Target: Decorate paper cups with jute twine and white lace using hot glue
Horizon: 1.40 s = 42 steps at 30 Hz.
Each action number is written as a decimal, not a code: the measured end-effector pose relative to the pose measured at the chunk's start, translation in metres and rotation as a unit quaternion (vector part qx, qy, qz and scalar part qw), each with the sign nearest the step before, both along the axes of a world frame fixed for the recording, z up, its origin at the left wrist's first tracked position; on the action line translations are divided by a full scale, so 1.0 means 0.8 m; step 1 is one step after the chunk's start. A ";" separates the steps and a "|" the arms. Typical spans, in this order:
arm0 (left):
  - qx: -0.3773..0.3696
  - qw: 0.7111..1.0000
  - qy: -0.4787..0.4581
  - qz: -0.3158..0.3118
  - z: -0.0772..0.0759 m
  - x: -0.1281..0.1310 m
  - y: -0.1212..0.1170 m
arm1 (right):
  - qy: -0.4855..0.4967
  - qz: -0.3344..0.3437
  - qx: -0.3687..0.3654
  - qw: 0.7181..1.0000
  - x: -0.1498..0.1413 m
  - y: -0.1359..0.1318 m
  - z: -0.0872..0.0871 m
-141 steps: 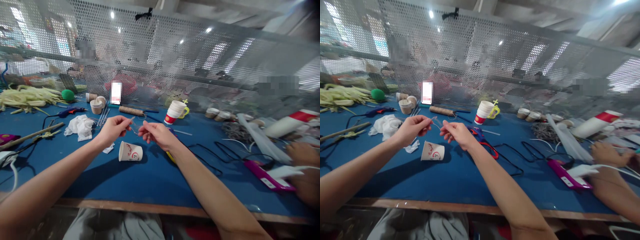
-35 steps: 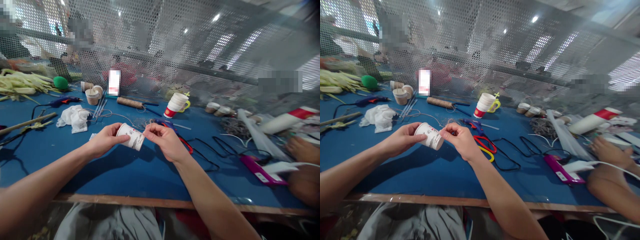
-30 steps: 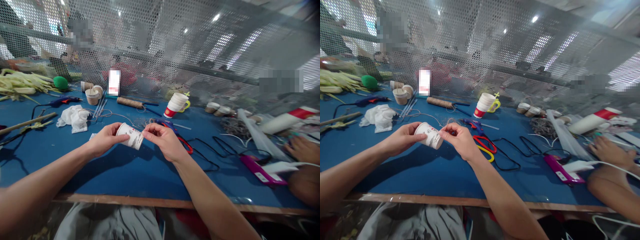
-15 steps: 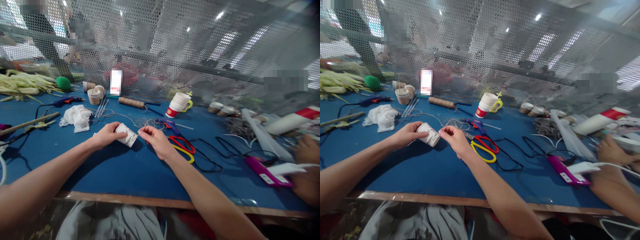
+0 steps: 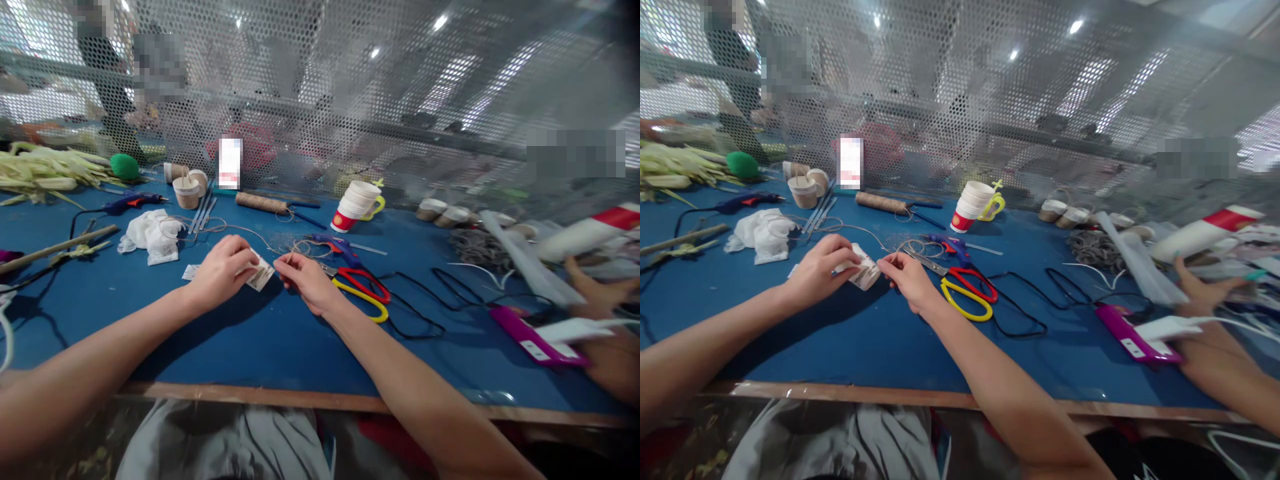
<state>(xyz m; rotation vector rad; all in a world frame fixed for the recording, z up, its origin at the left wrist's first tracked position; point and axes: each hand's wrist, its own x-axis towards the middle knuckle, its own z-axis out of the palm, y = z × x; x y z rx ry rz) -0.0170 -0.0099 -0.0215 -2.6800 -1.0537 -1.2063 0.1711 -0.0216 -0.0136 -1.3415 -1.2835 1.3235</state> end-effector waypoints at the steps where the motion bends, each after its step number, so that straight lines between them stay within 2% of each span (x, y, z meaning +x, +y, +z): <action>1: -0.001 0.999 0.013 -0.032 -0.003 0.001 -0.002 | -0.001 -0.001 -0.001 1.000 0.000 0.000 0.000; 3: -0.010 0.997 0.030 -0.069 -0.009 0.003 -0.004 | -0.003 -0.002 -0.003 1.000 0.001 0.001 -0.001; 6: -0.011 0.996 0.041 -0.076 -0.013 0.006 -0.005 | -0.002 -0.006 -0.004 1.000 0.002 0.003 -0.002; 8: 0.013 0.999 0.032 -0.041 -0.011 0.009 -0.005 | 0.000 -0.009 -0.004 1.000 0.002 0.004 -0.003; 11: 0.032 0.999 -0.008 0.044 -0.006 0.015 -0.003 | 0.004 -0.016 0.000 1.000 0.002 0.005 -0.005; 13: -0.011 0.997 -0.043 0.064 -0.005 0.019 -0.001 | 0.007 -0.020 0.003 1.000 0.003 0.004 -0.005; 18: -0.126 0.984 -0.108 0.064 -0.009 0.016 0.004 | 0.011 -0.021 0.008 1.000 0.003 0.004 -0.001; 24: -0.178 0.978 -0.109 0.007 -0.008 0.001 0.007 | 0.019 -0.009 0.018 1.000 0.002 0.003 0.001; 32: -0.120 0.992 -0.040 -0.018 -0.005 -0.002 0.001 | -0.013 -0.023 0.051 0.998 0.003 0.002 0.003; 38: -0.040 0.997 0.034 0.062 -0.001 0.007 -0.010 | -0.018 -0.007 0.027 0.999 0.005 0.004 0.001; 42: 0.008 0.997 0.046 0.054 -0.003 0.011 -0.010 | -0.011 0.004 0.027 1.000 0.004 0.003 -0.001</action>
